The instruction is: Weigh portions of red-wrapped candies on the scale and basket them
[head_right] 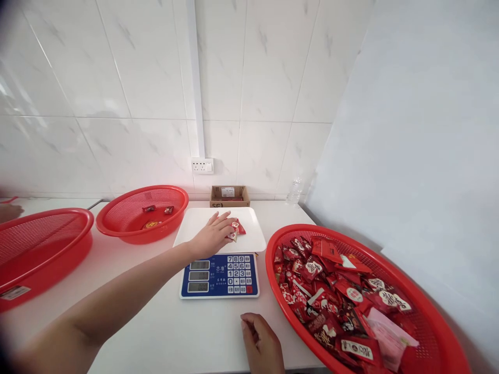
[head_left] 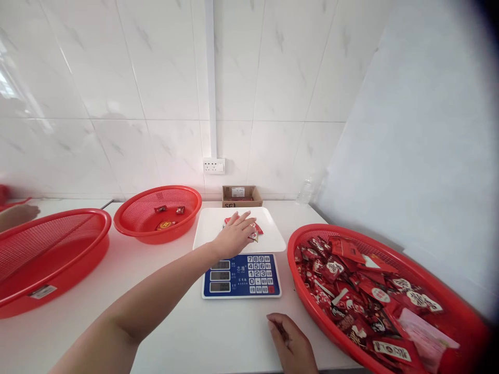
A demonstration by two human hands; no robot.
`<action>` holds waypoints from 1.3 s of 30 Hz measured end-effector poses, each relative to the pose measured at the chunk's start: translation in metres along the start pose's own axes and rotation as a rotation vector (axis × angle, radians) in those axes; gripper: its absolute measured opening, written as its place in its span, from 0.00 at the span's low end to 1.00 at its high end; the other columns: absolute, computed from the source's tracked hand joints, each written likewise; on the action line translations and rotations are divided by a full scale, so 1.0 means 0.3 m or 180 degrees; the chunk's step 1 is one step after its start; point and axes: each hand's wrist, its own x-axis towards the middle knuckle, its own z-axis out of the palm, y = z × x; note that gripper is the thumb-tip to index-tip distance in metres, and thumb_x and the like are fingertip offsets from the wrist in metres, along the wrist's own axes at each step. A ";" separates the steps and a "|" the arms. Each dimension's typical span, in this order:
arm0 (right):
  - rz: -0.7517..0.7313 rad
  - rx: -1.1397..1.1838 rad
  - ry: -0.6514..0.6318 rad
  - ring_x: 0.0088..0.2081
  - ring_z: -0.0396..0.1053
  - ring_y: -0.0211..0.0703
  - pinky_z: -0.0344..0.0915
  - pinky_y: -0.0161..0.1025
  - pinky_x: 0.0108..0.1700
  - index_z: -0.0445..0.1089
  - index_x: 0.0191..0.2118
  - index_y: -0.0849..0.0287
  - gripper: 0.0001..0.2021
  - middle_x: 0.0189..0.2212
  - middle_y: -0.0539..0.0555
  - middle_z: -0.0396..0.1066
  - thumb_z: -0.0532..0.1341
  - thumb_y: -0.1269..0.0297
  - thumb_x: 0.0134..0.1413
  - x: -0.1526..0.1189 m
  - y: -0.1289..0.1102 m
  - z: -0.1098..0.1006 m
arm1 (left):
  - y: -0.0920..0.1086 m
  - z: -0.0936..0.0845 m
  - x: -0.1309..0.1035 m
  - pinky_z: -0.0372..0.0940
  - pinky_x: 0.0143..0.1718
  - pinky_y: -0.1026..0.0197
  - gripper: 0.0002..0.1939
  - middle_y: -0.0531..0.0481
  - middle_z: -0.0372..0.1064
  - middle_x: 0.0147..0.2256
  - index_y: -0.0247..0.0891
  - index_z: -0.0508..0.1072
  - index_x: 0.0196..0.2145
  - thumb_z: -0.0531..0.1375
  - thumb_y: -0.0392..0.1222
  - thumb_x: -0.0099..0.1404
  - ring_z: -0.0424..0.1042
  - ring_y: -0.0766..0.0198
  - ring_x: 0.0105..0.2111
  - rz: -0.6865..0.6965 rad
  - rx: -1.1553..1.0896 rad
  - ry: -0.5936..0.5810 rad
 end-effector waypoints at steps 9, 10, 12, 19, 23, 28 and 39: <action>-0.0109 -0.0005 -0.0165 0.33 0.72 0.43 0.69 0.34 0.35 0.72 0.33 0.57 0.15 0.30 0.55 0.74 0.55 0.52 0.52 -0.001 0.002 -0.012 | 0.236 -0.042 -0.301 0.61 0.36 0.63 0.04 0.51 0.69 0.36 0.41 0.67 0.35 0.54 0.40 0.63 0.68 0.64 0.35 -0.1043 -0.1830 -0.0065; -0.0128 0.0048 -0.0204 0.33 0.71 0.44 0.68 0.34 0.35 0.72 0.34 0.57 0.16 0.31 0.56 0.74 0.54 0.51 0.52 -0.003 0.001 -0.014 | 0.277 -0.025 -0.338 0.61 0.36 0.64 0.04 0.51 0.69 0.36 0.41 0.68 0.35 0.55 0.39 0.62 0.68 0.64 0.35 -0.0984 -0.1991 -0.0281; -0.0194 0.0180 -0.0333 0.34 0.71 0.44 0.68 0.35 0.36 0.71 0.36 0.57 0.16 0.32 0.56 0.74 0.53 0.52 0.53 -0.008 -0.009 -0.016 | 0.348 0.013 -0.394 0.60 0.35 0.65 0.05 0.51 0.68 0.35 0.41 0.68 0.36 0.57 0.37 0.59 0.67 0.65 0.34 -0.1054 -0.2266 -0.0597; -0.0151 0.0256 -0.0807 0.26 0.65 0.40 0.63 0.33 0.29 0.66 0.25 0.57 0.20 0.22 0.51 0.67 0.47 0.48 0.56 -0.038 -0.091 0.001 | 0.435 0.096 -0.442 0.59 0.35 0.65 0.09 0.51 0.67 0.35 0.40 0.69 0.37 0.59 0.35 0.55 0.64 0.65 0.33 -0.1488 -0.2839 -0.0752; 0.0012 0.0129 -0.0759 0.23 0.61 0.38 0.59 0.32 0.25 0.61 0.21 0.57 0.23 0.18 0.49 0.62 0.46 0.45 0.55 -0.061 -0.100 0.016 | 0.428 0.099 -0.449 0.57 0.31 0.66 0.10 0.54 0.65 0.31 0.39 0.68 0.36 0.61 0.38 0.54 0.61 0.68 0.29 -0.1653 -0.3202 -0.0816; 0.0002 -0.0278 -0.0692 0.22 0.60 0.38 0.57 0.33 0.24 0.58 0.19 0.56 0.23 0.17 0.49 0.61 0.46 0.45 0.56 -0.072 -0.102 0.014 | 0.417 0.107 -0.470 0.57 0.28 0.66 0.19 0.56 0.62 0.27 0.39 0.63 0.45 0.61 0.46 0.56 0.60 0.69 0.26 -0.1643 -0.4029 -0.0926; -0.0789 -0.1579 -0.0538 0.22 0.60 0.36 0.55 0.33 0.27 0.60 0.19 0.56 0.21 0.18 0.49 0.62 0.47 0.54 0.59 -0.031 -0.293 -0.140 | 0.362 0.062 -0.450 0.60 0.31 0.65 0.18 0.53 0.63 0.27 0.35 0.69 0.36 0.58 0.54 0.59 0.62 0.69 0.27 -0.1712 -0.5136 -0.1139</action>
